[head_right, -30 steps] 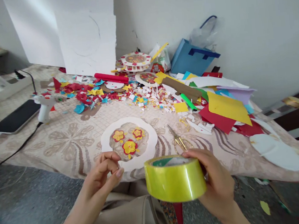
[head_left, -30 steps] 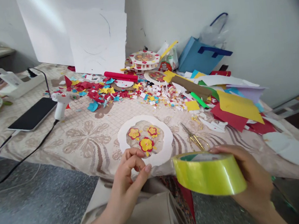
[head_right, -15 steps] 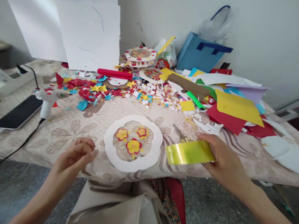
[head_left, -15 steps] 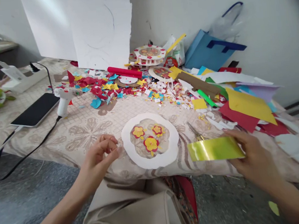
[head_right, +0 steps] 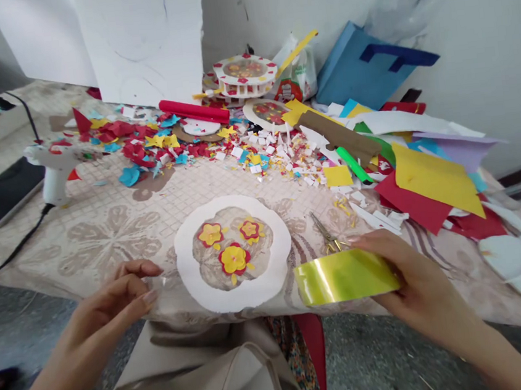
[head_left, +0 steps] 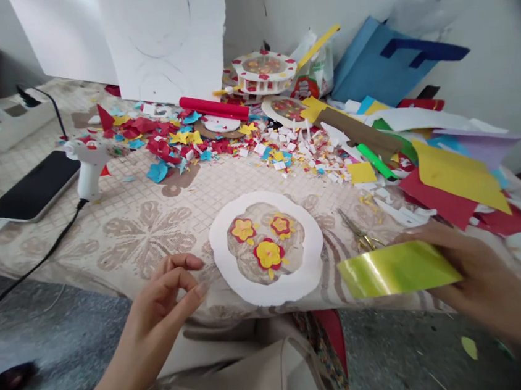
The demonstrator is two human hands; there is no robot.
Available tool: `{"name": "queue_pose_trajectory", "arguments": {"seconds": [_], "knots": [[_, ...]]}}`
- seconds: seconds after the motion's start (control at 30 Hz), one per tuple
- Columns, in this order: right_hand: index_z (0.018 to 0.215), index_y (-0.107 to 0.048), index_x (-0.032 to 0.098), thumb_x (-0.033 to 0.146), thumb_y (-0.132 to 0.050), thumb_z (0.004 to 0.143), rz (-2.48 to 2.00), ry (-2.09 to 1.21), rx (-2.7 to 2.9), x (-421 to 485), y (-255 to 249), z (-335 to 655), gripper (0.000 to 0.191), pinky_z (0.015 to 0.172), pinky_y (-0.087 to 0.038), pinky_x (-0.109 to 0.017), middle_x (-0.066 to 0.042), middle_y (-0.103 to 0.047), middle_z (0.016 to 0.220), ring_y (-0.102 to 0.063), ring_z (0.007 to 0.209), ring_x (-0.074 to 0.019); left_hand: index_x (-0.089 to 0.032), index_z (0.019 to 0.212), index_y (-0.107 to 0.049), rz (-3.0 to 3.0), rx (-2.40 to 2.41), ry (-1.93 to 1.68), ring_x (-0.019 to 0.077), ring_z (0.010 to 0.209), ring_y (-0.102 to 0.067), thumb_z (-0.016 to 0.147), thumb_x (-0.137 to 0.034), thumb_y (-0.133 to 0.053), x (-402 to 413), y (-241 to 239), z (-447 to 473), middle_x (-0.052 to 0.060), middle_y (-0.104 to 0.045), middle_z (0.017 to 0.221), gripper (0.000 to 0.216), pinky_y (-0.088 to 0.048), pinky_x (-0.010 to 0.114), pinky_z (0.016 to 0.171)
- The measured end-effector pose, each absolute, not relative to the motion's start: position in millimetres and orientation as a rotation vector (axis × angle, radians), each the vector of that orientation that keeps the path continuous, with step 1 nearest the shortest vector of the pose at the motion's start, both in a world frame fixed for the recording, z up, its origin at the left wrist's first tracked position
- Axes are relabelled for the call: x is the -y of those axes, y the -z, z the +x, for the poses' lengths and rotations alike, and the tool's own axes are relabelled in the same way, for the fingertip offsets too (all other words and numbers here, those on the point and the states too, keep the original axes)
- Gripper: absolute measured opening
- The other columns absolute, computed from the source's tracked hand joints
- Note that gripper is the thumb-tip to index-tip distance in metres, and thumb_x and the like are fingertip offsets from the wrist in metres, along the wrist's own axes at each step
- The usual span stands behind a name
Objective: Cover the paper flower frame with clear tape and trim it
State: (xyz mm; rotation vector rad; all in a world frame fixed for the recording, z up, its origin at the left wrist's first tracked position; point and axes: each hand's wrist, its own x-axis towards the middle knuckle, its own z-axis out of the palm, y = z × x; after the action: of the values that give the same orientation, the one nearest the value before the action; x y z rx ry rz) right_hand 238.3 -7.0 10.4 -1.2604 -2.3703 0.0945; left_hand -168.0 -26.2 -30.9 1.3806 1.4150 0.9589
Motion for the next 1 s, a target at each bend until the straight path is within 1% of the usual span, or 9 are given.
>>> {"name": "queue_pose_trajectory", "arguments": {"seconds": [0.1,0.2,0.3,0.43,0.57,0.63,0.73,0.87,1.0], "knots": [[0.124,-0.048,0.03,0.025,-0.059,0.08,-1.335,-0.123,2.33,5,-10,242,0.046,0.068,-0.051,-0.028,-0.008,-0.061,0.104,-0.062,0.086,-0.0212,-0.02,0.063,-0.055,1.295,-1.362,-1.016,0.0269,0.129,-0.036,0.081,-0.03,-0.061,23,34,-165,0.005,-0.047,0.133,0.021,-0.025,0.041,0.107],[0.127,-0.046,0.032,0.027,-0.059,0.079,-1.343,-0.159,2.434,4,-11,246,0.05,0.067,-0.052,-0.029,-0.007,-0.062,0.105,-0.063,0.085,-0.023,-0.02,0.066,-0.056,1.161,-1.288,-1.069,0.0265,0.134,-0.032,0.081,-0.027,-0.062,16,39,-162,0.002,-0.039,0.145,0.018,-0.022,0.042,0.11],[0.127,-0.045,0.034,0.027,-0.057,0.079,-1.371,-0.165,2.429,8,-8,243,0.051,0.068,-0.053,-0.031,-0.007,-0.062,0.106,-0.064,0.087,-0.025,-0.02,0.066,-0.056,1.067,-1.255,-1.091,0.0265,0.134,-0.034,0.081,-0.027,-0.062,7,43,-160,0.002,-0.039,0.146,0.018,-0.023,0.042,0.111],[0.126,-0.046,0.033,0.024,-0.059,0.077,-1.437,-0.238,2.382,18,-1,230,0.052,0.066,-0.054,-0.028,-0.006,-0.063,0.105,-0.064,0.089,-0.0237,-0.02,0.063,-0.055,1.05,-1.208,-1.124,0.0267,0.133,-0.037,0.079,-0.029,-0.065,-17,45,-157,0.004,-0.045,0.143,0.021,-0.027,0.041,0.109],[0.126,-0.045,0.03,0.022,-0.056,0.078,-1.49,-0.28,2.272,22,1,217,0.05,0.07,-0.055,-0.027,-0.006,-0.061,0.107,-0.063,0.092,-0.0223,-0.019,0.06,-0.056,1.101,-1.208,-1.124,0.0296,0.129,-0.042,0.074,-0.032,-0.069,-46,43,-159,0.007,-0.052,0.137,0.023,-0.03,0.046,0.107],[0.125,-0.045,0.031,0.023,-0.057,0.079,-1.421,-0.263,2.276,20,-2,218,0.048,0.071,-0.054,-0.028,-0.006,-0.06,0.105,-0.063,0.092,-0.0218,-0.019,0.061,-0.057,1.161,-1.234,-1.106,0.0309,0.128,-0.042,0.073,-0.033,-0.069,-54,41,-162,0.007,-0.051,0.137,0.022,-0.029,0.048,0.107],[0.126,-0.047,0.031,0.025,-0.057,0.082,-1.281,-0.179,2.369,11,-13,223,0.045,0.068,-0.053,-0.027,-0.006,-0.058,0.103,-0.061,0.09,-0.0209,-0.02,0.062,-0.059,1.319,-1.278,-1.019,0.0312,0.132,-0.036,0.075,-0.033,-0.067,-53,36,-166,0.004,-0.047,0.141,0.02,-0.024,0.049,0.109],[0.134,-0.044,0.032,0.029,-0.048,0.09,-1.184,0.035,2.567,-8,-28,229,0.045,0.057,-0.048,-0.023,-0.007,-0.056,0.096,-0.059,0.078,-0.0167,-0.021,0.061,-0.057,1.459,-1.376,-0.911,0.0308,0.134,-0.031,0.079,-0.033,-0.062,-39,28,-166,0.0,-0.044,0.143,0.022,-0.017,0.047,0.111],[0.136,-0.042,0.029,0.031,-0.04,0.094,-1.122,0.221,2.704,-26,-32,234,0.043,0.051,-0.043,-0.023,-0.008,-0.054,0.092,-0.056,0.072,-0.0156,-0.02,0.065,-0.055,1.624,-1.457,-0.904,0.0288,0.133,-0.031,0.083,-0.032,-0.057,-33,27,-164,-0.001,-0.041,0.144,0.022,-0.017,0.042,0.11]]}}
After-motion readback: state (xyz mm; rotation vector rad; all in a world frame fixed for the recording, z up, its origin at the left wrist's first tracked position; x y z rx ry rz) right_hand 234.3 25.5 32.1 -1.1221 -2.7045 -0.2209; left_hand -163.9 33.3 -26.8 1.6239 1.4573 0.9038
